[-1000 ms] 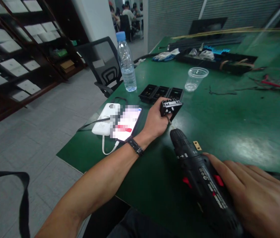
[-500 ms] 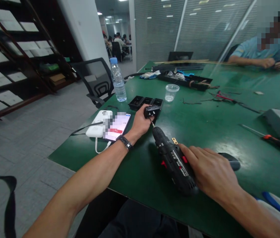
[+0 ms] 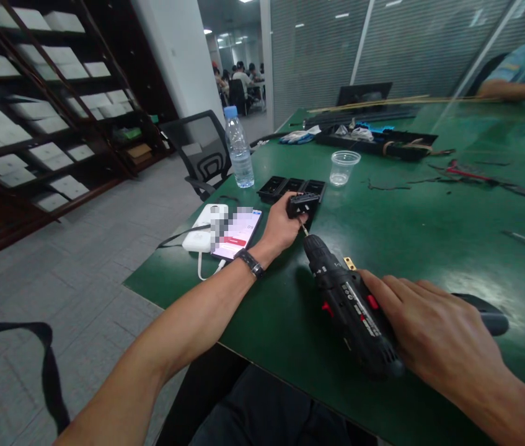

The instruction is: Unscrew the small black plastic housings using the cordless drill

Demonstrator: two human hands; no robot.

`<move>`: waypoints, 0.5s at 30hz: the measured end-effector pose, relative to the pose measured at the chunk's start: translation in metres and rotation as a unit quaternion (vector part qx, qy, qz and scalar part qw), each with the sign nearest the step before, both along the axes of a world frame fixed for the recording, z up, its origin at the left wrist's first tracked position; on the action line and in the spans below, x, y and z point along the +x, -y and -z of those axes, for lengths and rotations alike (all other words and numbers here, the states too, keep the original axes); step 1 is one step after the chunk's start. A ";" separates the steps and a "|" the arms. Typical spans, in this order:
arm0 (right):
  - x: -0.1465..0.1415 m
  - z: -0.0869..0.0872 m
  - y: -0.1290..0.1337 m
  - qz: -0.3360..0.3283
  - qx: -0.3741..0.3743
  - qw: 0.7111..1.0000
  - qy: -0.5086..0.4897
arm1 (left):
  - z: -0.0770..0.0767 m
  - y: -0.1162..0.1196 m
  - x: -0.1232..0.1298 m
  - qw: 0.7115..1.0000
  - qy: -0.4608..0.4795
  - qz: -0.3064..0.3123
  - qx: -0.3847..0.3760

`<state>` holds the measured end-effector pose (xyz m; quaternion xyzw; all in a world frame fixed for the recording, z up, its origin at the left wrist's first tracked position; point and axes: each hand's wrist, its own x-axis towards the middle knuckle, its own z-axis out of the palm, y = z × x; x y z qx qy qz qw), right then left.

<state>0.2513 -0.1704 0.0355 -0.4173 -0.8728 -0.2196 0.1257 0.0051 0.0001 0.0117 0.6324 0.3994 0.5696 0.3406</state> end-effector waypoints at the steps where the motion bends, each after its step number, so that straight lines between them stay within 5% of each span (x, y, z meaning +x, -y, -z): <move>1: 0.000 0.001 0.000 -0.001 0.000 1.000 -0.001 | 0.000 0.000 0.000 1.000 0.001 0.001 0.001; 15: 0.009 0.006 0.004 0.007 -0.031 0.999 -0.001 | 0.003 -0.002 0.001 1.000 -0.009 -0.002 -0.007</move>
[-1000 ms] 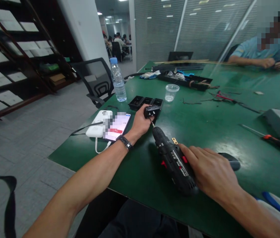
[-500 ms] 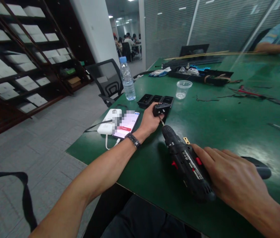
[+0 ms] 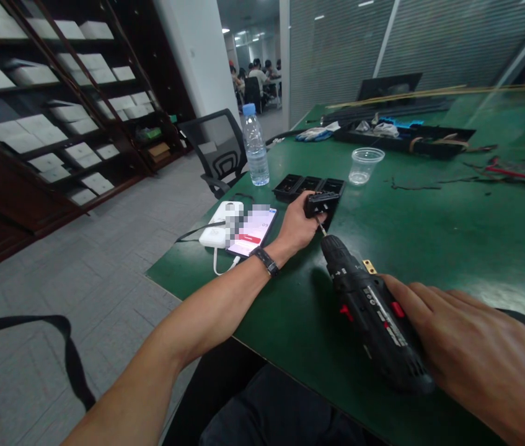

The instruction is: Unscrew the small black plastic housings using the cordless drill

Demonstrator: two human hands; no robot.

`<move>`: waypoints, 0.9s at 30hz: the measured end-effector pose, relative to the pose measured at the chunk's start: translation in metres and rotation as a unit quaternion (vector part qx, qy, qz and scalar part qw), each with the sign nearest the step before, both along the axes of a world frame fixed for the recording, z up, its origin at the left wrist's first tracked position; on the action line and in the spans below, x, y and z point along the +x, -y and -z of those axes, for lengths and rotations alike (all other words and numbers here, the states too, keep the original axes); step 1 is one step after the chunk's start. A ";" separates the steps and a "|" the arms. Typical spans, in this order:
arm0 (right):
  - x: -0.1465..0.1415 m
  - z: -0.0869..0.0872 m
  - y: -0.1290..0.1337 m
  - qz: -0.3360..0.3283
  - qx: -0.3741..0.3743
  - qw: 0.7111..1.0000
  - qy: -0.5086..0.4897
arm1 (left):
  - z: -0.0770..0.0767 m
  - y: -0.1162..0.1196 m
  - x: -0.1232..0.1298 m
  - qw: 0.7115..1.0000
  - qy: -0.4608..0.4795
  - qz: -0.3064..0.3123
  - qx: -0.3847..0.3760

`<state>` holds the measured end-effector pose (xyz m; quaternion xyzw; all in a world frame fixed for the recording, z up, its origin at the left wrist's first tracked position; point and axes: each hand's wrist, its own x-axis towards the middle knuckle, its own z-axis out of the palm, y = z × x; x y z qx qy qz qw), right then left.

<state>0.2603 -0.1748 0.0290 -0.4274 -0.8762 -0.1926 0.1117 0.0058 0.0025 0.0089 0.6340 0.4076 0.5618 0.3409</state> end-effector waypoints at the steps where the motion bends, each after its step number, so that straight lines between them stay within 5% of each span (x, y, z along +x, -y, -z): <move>1: 0.000 0.000 0.000 0.002 0.003 1.000 -0.002 | 0.000 0.000 0.000 1.000 -0.001 -0.001 -0.002; 27: -0.004 -0.008 -0.002 -0.023 0.011 1.000 -0.004 | -0.001 0.001 0.000 1.000 -0.005 -0.005 -0.009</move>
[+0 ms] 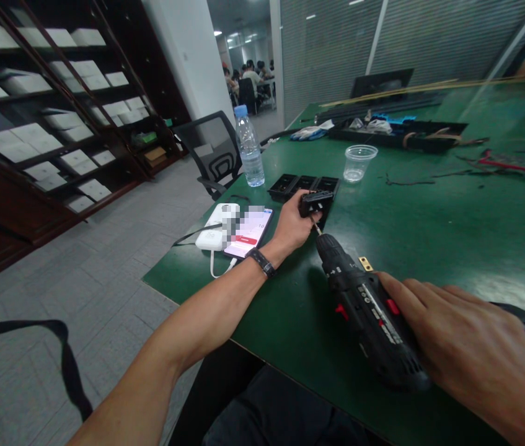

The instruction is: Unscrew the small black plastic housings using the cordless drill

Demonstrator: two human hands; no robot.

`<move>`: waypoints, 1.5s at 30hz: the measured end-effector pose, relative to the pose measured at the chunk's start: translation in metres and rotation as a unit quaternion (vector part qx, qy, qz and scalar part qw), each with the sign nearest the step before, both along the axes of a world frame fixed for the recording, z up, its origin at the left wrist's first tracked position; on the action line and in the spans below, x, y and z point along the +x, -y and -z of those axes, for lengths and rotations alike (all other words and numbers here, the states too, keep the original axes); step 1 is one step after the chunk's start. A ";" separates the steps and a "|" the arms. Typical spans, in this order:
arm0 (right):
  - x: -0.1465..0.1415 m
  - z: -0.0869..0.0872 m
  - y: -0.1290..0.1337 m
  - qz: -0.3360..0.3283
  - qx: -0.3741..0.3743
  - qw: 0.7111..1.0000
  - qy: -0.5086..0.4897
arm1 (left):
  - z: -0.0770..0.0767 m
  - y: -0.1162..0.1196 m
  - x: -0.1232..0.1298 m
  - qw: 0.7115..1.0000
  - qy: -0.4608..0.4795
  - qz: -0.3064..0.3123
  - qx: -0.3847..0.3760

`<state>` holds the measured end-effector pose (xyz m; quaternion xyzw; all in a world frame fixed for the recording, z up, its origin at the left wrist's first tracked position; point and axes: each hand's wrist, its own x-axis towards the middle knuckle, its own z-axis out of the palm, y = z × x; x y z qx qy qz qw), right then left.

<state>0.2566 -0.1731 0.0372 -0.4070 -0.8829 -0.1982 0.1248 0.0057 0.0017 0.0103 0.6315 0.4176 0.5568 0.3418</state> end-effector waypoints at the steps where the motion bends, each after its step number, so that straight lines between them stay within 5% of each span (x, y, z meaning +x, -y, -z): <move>1: -0.001 -0.001 0.001 0.003 0.000 1.000 -0.004 | 0.000 0.000 0.000 1.000 0.002 0.001 0.001; 31: -0.001 -0.002 0.004 0.028 -0.036 0.999 0.003 | 0.000 0.000 0.000 1.000 0.003 0.010 -0.001; 45: -0.009 -0.004 0.002 0.006 0.019 1.000 -0.009 | 0.000 -0.001 -0.001 1.000 0.003 0.012 0.001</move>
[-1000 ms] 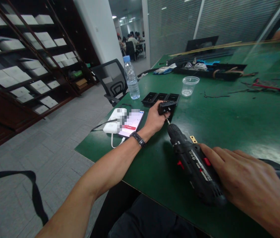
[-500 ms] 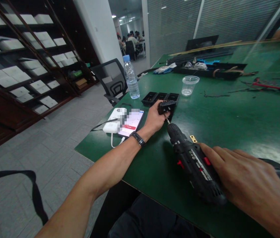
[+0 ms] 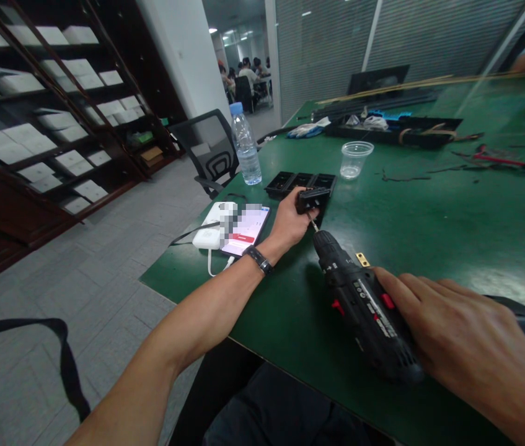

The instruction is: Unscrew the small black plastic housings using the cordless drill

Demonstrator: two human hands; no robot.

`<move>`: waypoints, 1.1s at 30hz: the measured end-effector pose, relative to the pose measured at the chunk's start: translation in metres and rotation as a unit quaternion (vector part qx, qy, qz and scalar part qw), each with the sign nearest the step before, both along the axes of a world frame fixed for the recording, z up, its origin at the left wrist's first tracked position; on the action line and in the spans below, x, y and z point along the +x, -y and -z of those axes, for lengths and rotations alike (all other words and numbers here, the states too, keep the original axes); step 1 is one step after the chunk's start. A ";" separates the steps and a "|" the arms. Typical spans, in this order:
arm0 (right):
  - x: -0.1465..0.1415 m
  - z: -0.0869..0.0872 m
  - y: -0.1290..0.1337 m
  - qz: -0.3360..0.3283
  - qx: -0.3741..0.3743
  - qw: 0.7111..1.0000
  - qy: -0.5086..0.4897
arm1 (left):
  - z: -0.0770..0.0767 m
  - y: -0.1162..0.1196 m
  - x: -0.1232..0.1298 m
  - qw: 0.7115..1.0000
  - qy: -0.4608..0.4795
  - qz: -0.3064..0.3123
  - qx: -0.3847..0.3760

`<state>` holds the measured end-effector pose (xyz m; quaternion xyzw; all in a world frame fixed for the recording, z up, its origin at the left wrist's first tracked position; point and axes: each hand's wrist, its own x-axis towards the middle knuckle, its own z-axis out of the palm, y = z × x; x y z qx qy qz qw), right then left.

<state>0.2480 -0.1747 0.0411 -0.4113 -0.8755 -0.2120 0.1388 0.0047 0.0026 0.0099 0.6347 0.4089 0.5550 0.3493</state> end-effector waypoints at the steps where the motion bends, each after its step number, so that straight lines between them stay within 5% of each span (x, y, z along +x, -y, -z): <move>1: 0.001 0.001 0.000 0.005 -0.003 1.000 -0.003 | 0.000 0.000 0.000 1.000 -0.001 0.000 0.001; 33: 0.001 -0.003 -0.002 -0.013 0.006 1.000 -0.002 | -0.001 0.001 0.000 1.000 0.002 0.008 -0.003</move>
